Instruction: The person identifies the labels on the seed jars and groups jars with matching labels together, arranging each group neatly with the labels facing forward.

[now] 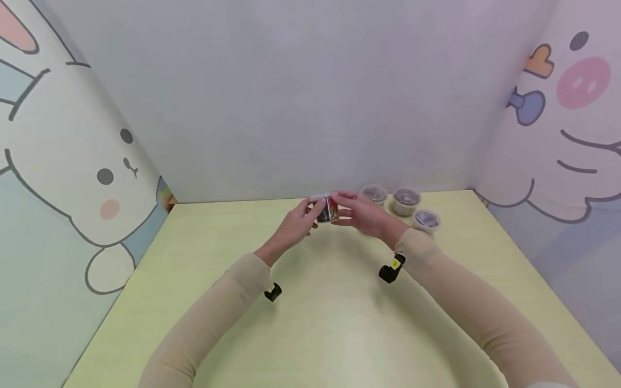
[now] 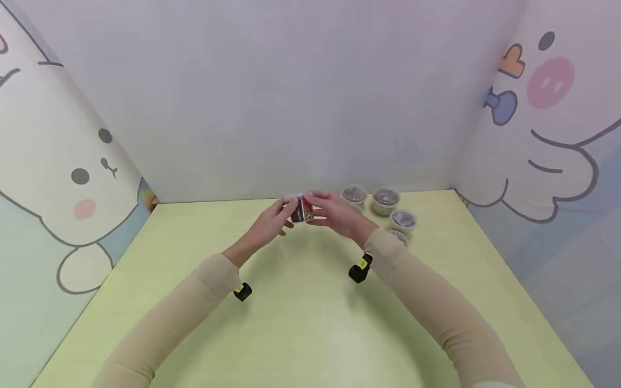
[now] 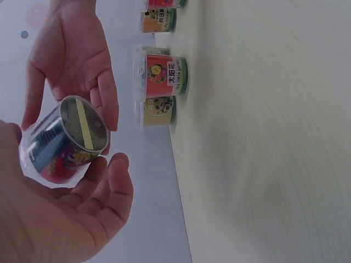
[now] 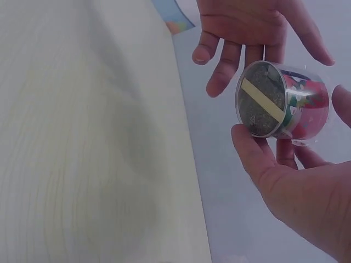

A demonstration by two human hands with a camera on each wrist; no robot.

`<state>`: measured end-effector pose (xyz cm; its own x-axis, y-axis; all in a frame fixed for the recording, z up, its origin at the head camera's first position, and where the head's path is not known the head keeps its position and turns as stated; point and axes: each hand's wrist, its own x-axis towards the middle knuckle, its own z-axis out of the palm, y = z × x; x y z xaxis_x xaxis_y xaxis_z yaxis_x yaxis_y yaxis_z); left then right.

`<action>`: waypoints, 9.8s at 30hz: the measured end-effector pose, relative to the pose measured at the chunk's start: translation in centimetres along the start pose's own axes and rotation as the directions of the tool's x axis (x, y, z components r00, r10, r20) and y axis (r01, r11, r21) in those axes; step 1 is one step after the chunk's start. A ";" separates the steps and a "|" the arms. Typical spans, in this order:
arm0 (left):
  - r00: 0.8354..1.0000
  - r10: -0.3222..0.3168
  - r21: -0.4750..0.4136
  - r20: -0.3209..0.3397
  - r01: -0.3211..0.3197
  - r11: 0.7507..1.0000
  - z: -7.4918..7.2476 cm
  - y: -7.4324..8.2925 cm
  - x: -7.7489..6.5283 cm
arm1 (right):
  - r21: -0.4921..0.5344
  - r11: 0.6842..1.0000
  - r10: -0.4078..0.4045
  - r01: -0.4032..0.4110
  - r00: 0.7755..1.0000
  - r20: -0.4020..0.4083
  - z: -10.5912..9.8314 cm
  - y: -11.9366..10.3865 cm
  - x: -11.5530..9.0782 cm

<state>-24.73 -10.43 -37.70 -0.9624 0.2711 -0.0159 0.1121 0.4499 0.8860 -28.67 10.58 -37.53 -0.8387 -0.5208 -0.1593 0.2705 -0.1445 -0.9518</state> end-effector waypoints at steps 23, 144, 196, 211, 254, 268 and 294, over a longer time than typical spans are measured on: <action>0.997 0.068 0.063 -0.023 -0.066 0.996 -0.8 0.0 0.0 | 0.139 0.990 -0.010 0.010 1.000 -0.005 0.6 0.1 -0.3; 0.987 -0.153 -0.323 -0.058 0.126 0.938 -11.1 -11.0 3.1 | -0.443 0.895 -0.226 0.052 0.909 -0.351 11.4 7.8 13.4; 0.966 -0.009 0.100 -0.260 0.036 0.994 -11.3 -8.9 2.5 | -0.434 0.900 -0.071 -0.037 0.970 -0.232 8.2 4.0 10.1; 0.959 0.264 0.228 -0.100 -0.236 0.945 -3.7 0.0 2.7 | -0.893 0.436 -0.108 0.110 0.992 0.069 -3.3 -3.4 -4.1; 0.988 0.032 -0.144 0.148 -0.011 0.989 21.4 3.9 1.9 | -0.310 0.941 0.061 -0.135 0.969 -0.237 -14.6 4.0 -18.1; 0.990 0.047 -0.134 0.136 -0.029 0.991 21.1 3.0 2.0 | -0.243 0.962 0.065 -0.121 0.972 -0.228 -14.5 4.5 -17.0; 0.990 0.051 -0.202 0.135 -0.023 0.979 19.9 2.8 2.2 | -0.055 0.988 0.126 -0.144 0.960 -0.250 -13.5 3.6 -17.3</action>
<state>-21.58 8.37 -44.43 -0.9134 0.4057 -0.0329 0.0819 0.2625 0.9615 -19.55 30.42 -41.73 -0.8893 -0.3073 -0.3385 0.3622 -0.0218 -0.9318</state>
